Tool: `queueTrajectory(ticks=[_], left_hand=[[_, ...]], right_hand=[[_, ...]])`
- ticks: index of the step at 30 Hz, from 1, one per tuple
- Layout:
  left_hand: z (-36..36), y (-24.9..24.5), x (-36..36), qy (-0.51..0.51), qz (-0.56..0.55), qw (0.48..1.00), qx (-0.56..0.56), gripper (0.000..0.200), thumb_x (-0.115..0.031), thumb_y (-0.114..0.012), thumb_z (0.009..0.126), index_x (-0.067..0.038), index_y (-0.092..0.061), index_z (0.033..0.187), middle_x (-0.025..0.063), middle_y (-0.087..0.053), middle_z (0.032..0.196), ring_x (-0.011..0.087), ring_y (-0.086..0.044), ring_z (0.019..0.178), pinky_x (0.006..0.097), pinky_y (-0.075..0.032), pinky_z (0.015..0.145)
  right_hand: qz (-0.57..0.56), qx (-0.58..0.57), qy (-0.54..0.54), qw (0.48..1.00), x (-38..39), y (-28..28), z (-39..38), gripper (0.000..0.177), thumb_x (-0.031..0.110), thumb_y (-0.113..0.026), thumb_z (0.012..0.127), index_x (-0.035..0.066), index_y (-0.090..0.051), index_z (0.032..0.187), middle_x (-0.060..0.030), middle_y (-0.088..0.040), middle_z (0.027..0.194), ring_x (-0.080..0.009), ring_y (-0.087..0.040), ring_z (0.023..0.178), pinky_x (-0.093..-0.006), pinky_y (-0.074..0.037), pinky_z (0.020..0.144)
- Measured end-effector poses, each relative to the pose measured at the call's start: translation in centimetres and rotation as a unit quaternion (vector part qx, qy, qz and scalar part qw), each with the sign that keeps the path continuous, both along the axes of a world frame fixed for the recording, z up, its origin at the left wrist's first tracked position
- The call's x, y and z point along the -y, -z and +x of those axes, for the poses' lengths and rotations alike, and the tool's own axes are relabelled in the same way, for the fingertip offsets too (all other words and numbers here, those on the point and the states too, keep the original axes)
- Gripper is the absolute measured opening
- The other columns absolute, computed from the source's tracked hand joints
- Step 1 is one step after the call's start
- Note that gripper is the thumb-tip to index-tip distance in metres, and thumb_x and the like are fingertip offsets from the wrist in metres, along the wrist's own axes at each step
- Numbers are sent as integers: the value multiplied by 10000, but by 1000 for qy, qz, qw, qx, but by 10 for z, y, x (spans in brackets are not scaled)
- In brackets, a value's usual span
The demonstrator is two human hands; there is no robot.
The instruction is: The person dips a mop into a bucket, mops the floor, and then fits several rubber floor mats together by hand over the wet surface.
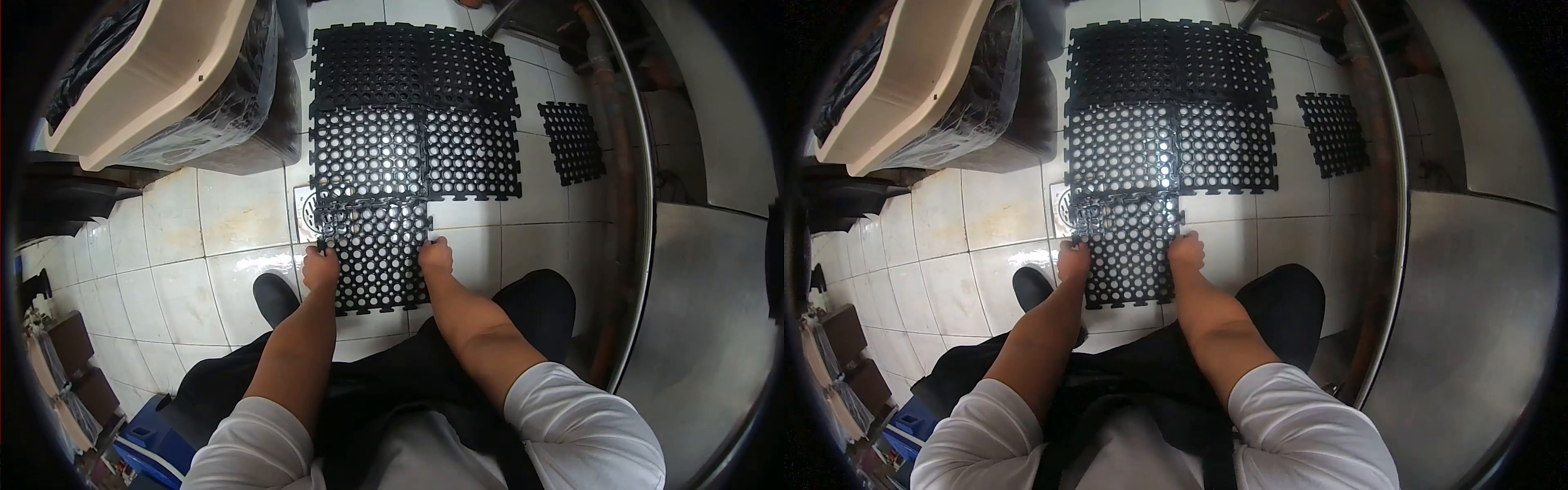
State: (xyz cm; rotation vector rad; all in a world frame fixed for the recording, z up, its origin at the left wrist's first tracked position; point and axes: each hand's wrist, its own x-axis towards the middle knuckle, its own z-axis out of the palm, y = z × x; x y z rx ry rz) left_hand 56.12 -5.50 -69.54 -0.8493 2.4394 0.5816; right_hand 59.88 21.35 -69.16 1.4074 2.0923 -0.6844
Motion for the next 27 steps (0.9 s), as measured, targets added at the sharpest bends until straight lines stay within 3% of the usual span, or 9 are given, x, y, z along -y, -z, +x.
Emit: queueTrajectory(ticks=[3,11,18,27], left_hand=[[-1,-3,2,-2,2,1000,6,481,-451,-637,925,-96,-621,1249,183,-703,1227,412,-669,1171,575,-529,953],[2,-4,0,43,22,999,-14,458,-410,-647,916,-99,-622,1250,189,-703,1211,419,-669,1164,576,-531,949],[2,0,2,19,15,1000,-2,467,-430,-601,935,-94,-598,1259,201,-683,1245,428,-652,1177,578,-514,969],[-8,-1,4,19,17,1000,-14,479,-451,-649,927,-58,-654,1201,203,-702,1210,418,-671,1158,554,-523,978]], right_hand=[[-1,16,-24,1000,7,-21,-10,440,407,-619,1001,139,-592,1350,-166,-605,1391,-386,-588,1304,-556,-474,1060],[-4,54,-24,998,-12,7,-4,438,382,-627,990,119,-591,1340,-167,-603,1397,-385,-589,1307,-549,-491,1051],[-33,-12,-55,998,-14,19,1,482,385,-667,945,95,-589,1323,-175,-616,1365,-407,-623,1254,-545,-512,1031],[4,13,-52,999,4,-10,-9,495,394,-672,953,95,-566,1333,-171,-605,1364,-398,-606,1279,-545,-510,1035]])
